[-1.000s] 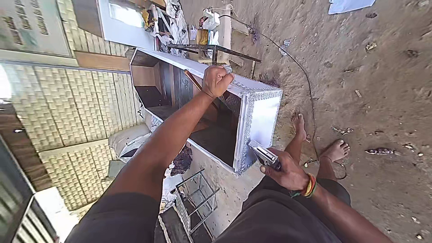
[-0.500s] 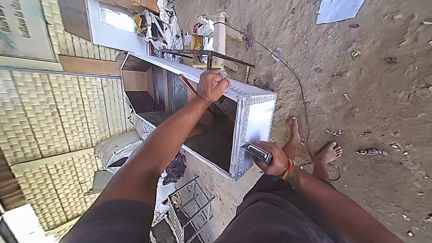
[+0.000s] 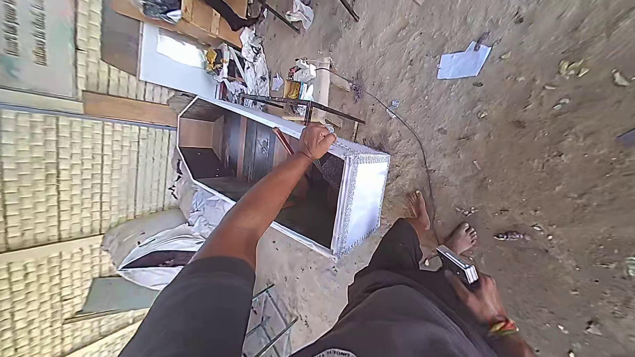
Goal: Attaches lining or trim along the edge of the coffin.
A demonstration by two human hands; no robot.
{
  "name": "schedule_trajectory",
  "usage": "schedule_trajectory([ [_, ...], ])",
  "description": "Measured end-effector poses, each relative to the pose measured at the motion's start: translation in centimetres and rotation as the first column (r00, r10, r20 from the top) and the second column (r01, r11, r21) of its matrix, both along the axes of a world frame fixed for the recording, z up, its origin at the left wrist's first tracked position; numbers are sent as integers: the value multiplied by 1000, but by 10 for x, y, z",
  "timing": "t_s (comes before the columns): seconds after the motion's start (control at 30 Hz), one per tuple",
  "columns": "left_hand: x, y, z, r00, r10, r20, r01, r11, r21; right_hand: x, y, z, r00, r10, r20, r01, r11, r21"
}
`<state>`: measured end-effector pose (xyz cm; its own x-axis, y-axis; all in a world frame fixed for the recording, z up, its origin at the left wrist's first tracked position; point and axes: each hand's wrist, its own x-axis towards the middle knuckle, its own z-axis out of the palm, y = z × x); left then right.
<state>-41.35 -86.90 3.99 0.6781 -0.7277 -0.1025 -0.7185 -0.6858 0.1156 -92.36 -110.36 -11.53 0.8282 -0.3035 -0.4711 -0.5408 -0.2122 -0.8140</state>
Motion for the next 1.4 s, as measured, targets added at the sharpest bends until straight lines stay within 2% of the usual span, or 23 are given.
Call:
schedule_trajectory([
  [0.1, -3, -1, 1, 999, 30, -26, -29, 1000, 11, 20, -37, 14, 993, -114, -21, 113, 992, -64],
  [0.23, -5, -2, 4, 999, 27, -35, -27, 1000, 2, 91, -77, 33, 958, -276, -78, 283, 955, 86],
  [0.37, -7, -3, 6, 999, 25, -40, -27, 999, -44, 180, -122, 43, 992, -119, -52, 121, 992, 38],
  [0.47, -5, -4, 5, 1000, -9, 29, 13, 992, -126, 246, -151, 53, 998, 12, -60, -12, 1000, 1],
  [0.53, -9, -2, 2, 999, -16, 41, 21, 989, -146, 276, -164, 60, 992, 93, -84, -91, 996, 20],
  [0.67, -13, -8, 11, 999, 37, -39, -41, 993, -112, 327, -189, 87, 955, 230, -185, -225, 973, 45],
  [0.77, -19, -14, 12, 990, 127, -53, -130, 990, -54, 353, -201, 83, 971, 178, -162, -159, 980, 123],
  [0.8, -22, -19, 16, 975, 192, -113, -192, 981, 10, 363, -204, 81, 969, 163, -184, -138, 981, 139],
  [0.87, -29, -35, 29, 897, 369, -243, -351, 929, 115, 388, -208, 85, 948, 157, -278, -143, 987, 70],
  [0.93, -39, -56, 40, 764, 571, -301, -582, 811, 63, 418, -211, 90, 919, 150, -364, -163, 987, -3],
  [0.97, -44, -67, 43, 658, 667, -349, -716, 698, -18, 435, -212, 95, 908, 137, -395, -155, 988, -14],
  [1.0, -49, -77, 46, 508, 742, -438, -847, 521, -100, 450, -212, 101, 906, 121, -406, -143, 990, -23],
  [1.03, -49, -86, 51, 322, 759, -566, -946, 278, -165, 467, -212, 107, 906, 116, -408, -135, 991, -18],
  [1.07, -44, -93, 59, 128, 690, -713, -977, -36, -209, 484, -214, 110, 905, 118, -408, -129, 992, 1],
  [1.1, -33, -94, 71, -24, 539, -842, -905, -369, -211, 503, -218, 107, 903, 133, -409, -133, 991, 29],
  [1.13, -21, -89, 83, -76, 380, -922, -742, -639, -202, 520, -224, 101, 896, 160, -414, -151, 987, 54],
  [1.17, -11, -77, 93, -69, 259, -964, -564, -806, -176, 537, -231, 94, 890, 184, -417, -169, 983, 73],
  [1.2, -5, -65, 104, -33, 190, -981, -418, -894, -159, 555, -239, 89, 886, 206, -416, -183, 978, 95],
  [1.27, 1, -34, 129, 96, 196, -976, -250, -944, -215, 606, -247, 87, 873, 261, -413, -202, 962, 182],
  [1.33, 3, -11, 165, 238, 249, -939, -215, -929, -301, 655, -251, 88, 856, 293, -427, -221, 952, 210],
  [1.37, 6, -4, 189, 265, 273, -925, -224, -915, -334, 680, -253, 88, 853, 303, -425, -249, 952, 178],
  [1.4, 13, -1, 215, 216, 298, -930, -228, -910, -345, 707, -253, 87, 853, 322, -411, -294, 947, 132],
])
